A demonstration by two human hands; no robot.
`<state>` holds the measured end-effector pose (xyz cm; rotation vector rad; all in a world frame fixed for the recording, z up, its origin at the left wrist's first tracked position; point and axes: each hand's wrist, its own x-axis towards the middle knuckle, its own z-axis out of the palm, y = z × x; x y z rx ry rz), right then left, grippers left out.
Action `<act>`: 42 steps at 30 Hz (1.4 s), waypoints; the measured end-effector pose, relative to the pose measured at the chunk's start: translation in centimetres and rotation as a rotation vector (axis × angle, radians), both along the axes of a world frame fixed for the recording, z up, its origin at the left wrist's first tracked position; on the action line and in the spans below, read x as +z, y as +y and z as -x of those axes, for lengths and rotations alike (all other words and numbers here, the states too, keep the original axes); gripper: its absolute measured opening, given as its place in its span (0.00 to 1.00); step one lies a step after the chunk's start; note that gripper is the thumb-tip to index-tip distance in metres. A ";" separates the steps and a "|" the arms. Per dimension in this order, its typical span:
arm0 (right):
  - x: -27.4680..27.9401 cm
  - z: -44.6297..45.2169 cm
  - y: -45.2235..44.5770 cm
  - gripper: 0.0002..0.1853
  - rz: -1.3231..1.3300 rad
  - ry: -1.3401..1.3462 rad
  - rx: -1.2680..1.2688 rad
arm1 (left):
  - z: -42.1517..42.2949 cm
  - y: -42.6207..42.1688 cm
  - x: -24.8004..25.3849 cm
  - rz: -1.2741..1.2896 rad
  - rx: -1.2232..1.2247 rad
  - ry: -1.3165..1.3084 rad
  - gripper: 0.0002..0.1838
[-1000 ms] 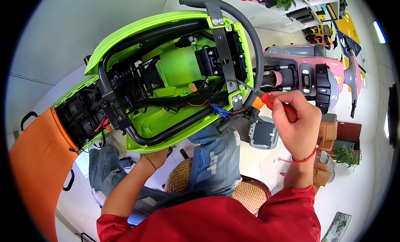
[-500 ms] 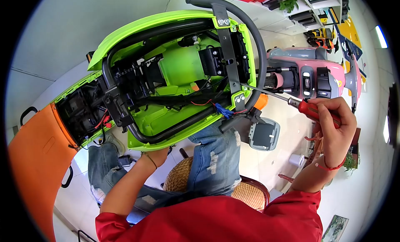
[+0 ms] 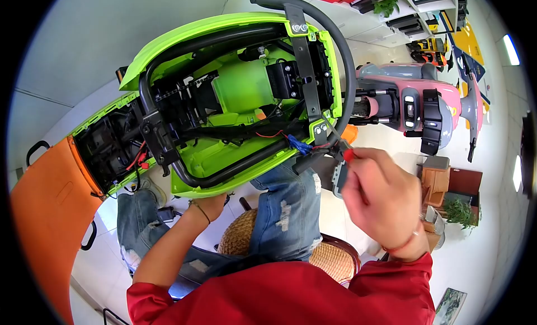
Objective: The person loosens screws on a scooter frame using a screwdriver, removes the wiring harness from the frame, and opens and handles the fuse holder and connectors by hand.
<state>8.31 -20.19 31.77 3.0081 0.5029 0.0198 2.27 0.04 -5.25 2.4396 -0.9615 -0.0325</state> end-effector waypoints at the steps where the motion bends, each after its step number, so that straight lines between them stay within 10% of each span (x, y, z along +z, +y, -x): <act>1: -0.8 -0.4 -0.4 0.09 0.001 -0.001 0.001 | -0.1 -0.1 0.0 0.007 -0.009 0.013 0.11; 9: -6.2 -3.7 -3.4 0.05 -0.196 -0.069 -0.004 | -0.2 0.2 -0.2 -0.009 0.001 0.088 0.12; 14: -4.4 -2.3 -2.3 0.30 -0.387 0.085 -0.175 | -0.5 0.2 0.5 -0.007 0.008 0.178 0.17; 17: -3.2 0.1 -1.3 0.25 -0.461 -0.186 -0.299 | -0.6 0.1 0.8 -0.034 0.041 0.114 0.20; 23: -6.6 2.2 0.3 0.17 -0.331 -0.094 0.211 | -0.7 -0.3 1.1 -0.088 0.021 0.461 0.22; 42: -13.3 -10.3 3.8 0.13 0.393 0.534 -0.055 | -1.3 -1.0 -0.3 0.255 0.282 0.127 0.18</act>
